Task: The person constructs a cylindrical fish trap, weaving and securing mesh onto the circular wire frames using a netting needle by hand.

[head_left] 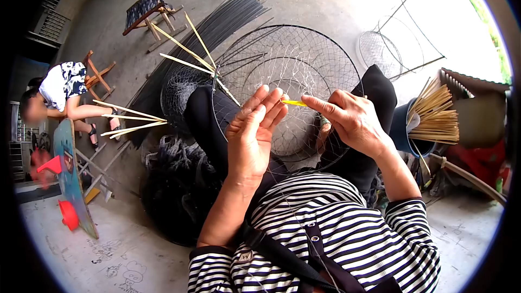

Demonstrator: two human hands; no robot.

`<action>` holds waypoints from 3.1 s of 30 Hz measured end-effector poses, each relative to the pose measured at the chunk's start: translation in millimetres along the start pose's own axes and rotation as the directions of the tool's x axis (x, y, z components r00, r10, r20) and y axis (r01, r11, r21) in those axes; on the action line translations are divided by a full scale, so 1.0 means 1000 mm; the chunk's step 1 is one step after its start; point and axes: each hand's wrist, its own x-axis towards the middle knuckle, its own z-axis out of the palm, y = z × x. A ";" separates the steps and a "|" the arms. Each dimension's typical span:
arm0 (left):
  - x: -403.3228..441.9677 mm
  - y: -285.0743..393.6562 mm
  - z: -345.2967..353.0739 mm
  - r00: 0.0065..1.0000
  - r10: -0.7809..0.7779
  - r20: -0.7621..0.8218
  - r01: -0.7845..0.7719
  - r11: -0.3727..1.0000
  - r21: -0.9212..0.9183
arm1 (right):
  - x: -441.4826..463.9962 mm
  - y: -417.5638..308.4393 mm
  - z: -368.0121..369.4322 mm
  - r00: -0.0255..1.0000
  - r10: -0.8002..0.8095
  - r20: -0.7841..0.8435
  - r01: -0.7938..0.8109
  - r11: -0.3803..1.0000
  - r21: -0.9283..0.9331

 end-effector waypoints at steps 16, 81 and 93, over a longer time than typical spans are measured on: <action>-0.006 -0.011 -0.012 0.978 -0.185 0.097 0.209 0.881 -0.424 | 0.017 -0.001 0.018 0.994 0.041 -0.101 0.038 0.735 0.677; 0.008 -0.037 0.010 0.993 0.066 0.095 -0.067 0.998 -0.002 | 0.052 -0.004 0.000 0.961 -0.244 -0.132 0.275 0.896 0.348; 0.020 -0.037 0.004 0.965 -0.046 0.257 0.005 0.987 0.158 | 0.056 -0.060 -0.023 0.888 -0.176 -0.425 0.421 0.687 0.593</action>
